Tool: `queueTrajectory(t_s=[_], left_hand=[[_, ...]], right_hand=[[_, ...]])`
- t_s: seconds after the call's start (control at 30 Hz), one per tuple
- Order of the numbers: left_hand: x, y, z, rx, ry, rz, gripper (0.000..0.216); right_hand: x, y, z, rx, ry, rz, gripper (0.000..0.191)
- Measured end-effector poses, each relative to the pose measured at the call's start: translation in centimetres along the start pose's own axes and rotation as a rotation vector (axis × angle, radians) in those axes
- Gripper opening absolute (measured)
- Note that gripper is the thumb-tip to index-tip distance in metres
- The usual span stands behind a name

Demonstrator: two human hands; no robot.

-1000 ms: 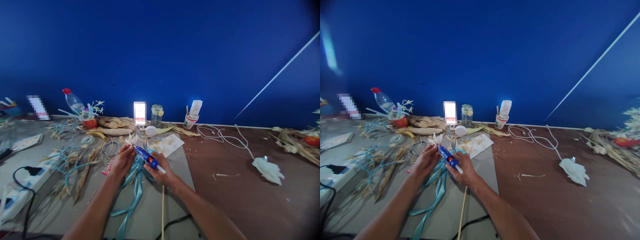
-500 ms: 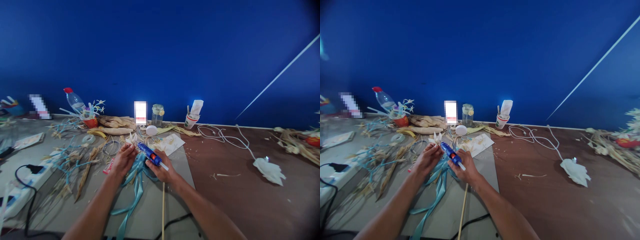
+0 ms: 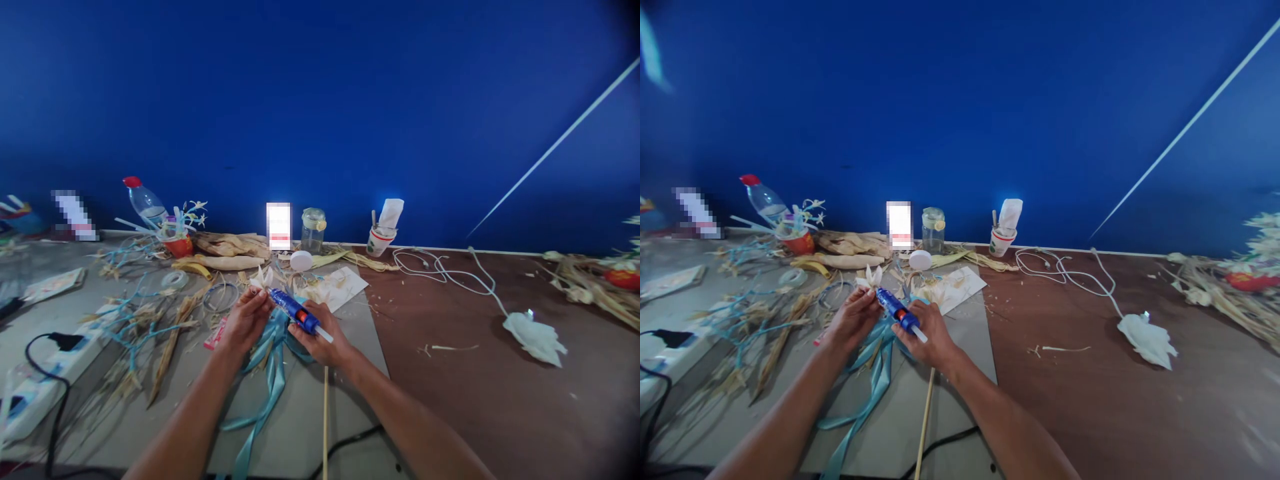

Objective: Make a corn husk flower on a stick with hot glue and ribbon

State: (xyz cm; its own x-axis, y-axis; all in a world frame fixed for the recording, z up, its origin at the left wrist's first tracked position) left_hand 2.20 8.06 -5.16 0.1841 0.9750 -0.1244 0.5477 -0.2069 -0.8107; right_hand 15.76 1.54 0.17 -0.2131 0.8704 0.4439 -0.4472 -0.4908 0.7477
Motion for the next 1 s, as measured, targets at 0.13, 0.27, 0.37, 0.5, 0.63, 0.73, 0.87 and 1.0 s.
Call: queueTrajectory(t_s=[0.13, 0.27, 0.37, 0.5, 0.63, 0.73, 0.87, 1.0], left_hand=[[-0.1, 0.0, -0.1, 0.006, -0.005, 0.007, 0.017], [-0.1, 0.1, 0.1, 0.008, -0.024, 0.016, 0.016], [0.1, 0.0, 0.1, 0.002, -0.001, 0.001, 0.015], [0.1, 0.0, 0.2, 0.003, 0.013, -0.010, 0.015], [0.2, 0.0, 0.3, 0.001, -0.005, -0.019, 0.016], [0.1, 0.0, 0.4, -0.003, -0.028, -0.009, 0.017], [-0.1, -0.2, 0.1, -0.013, -0.029, -0.001, 0.016], [-0.3, -0.6, -0.2, -0.028, 0.000, -0.023, 0.015]], right_hand=[[0.0, -0.1, 0.1, 0.020, -0.006, -0.018, 0.024], [-0.1, -0.1, 0.3, 0.073, 0.020, -0.038, 0.021], [-0.1, 0.2, 1.1, 0.204, 0.011, -0.011, 0.013], [-0.1, 1.1, 2.1, 0.371, -0.020, 0.086, 0.015], [0.1, 0.6, 3.2, 0.388, -0.117, 0.060, 0.024], [0.3, -0.3, 4.3, 0.262, -0.174, 0.005, 0.027], [-0.5, -1.1, 6.4, -0.090, -0.221, -0.060, 0.028], [-3.2, -2.7, 7.5, -0.395, -0.213, -0.127, 0.027]])
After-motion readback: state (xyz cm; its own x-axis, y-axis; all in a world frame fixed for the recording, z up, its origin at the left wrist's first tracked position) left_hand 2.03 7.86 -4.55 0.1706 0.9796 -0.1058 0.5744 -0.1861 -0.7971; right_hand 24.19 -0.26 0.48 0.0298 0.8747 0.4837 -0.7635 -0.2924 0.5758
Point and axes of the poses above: each hand's wrist, its own x-axis towards the middle knuckle, its own z-axis out of the back of the hand, y = z × x, the point moved 8 cm from there along x, towards the middle knuckle, and after that the axes turned 11 degrees about x, right-handed, at the moved point
